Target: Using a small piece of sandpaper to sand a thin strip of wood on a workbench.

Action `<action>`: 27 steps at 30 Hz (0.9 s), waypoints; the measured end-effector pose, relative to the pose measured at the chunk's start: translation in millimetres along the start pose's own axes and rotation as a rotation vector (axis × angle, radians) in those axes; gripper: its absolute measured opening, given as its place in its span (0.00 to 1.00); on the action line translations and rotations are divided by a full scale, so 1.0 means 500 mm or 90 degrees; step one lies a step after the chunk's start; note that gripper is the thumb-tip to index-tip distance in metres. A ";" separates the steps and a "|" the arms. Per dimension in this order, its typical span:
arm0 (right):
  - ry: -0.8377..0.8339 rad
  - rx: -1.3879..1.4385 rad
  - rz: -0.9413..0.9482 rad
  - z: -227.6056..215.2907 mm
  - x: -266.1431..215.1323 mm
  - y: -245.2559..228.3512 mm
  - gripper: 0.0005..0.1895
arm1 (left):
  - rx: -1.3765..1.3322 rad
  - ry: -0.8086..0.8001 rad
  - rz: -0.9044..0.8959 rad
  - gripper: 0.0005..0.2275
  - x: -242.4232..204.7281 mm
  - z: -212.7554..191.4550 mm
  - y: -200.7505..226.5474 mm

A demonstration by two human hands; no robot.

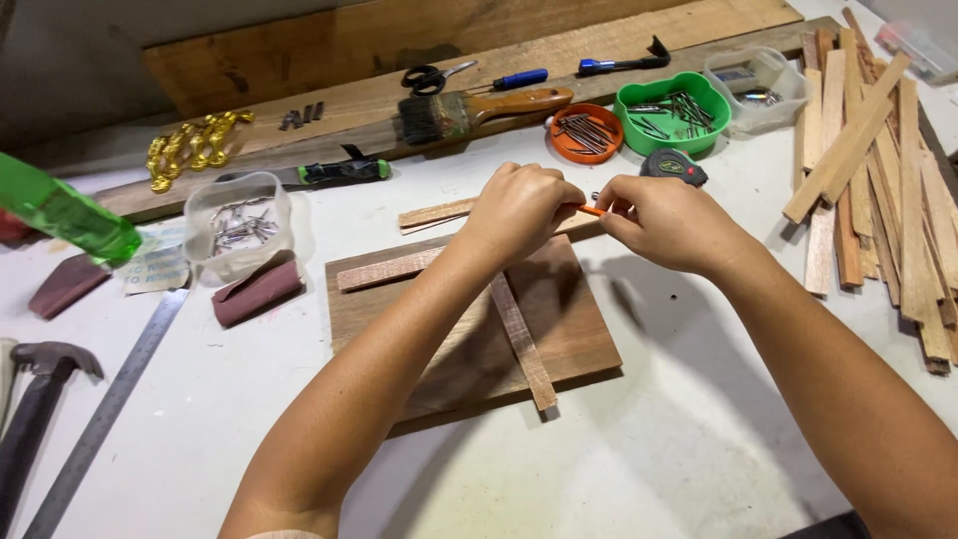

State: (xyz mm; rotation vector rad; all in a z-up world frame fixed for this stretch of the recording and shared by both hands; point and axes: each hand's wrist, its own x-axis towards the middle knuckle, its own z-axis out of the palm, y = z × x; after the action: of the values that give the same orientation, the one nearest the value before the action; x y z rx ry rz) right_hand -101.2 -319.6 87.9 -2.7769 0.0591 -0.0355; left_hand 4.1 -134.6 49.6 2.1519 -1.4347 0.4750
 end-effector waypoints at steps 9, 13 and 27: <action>0.155 -0.139 -0.230 0.071 0.037 -0.104 0.13 | -0.009 -0.021 -0.174 0.12 -0.121 -0.107 -0.066; 0.120 -0.083 -0.174 0.092 0.055 -0.113 0.13 | -0.055 -0.046 -0.242 0.29 -0.146 -0.146 -0.047; -0.010 0.433 0.094 0.148 0.079 -0.101 0.09 | -0.097 -0.150 -0.306 0.14 -0.181 -0.065 -0.080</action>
State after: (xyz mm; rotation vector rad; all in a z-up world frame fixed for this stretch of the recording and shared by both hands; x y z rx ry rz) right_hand -57.6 -248.1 37.5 -2.0865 0.2067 0.0041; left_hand 6.1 -35.5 18.3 2.3764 -0.9703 -0.0626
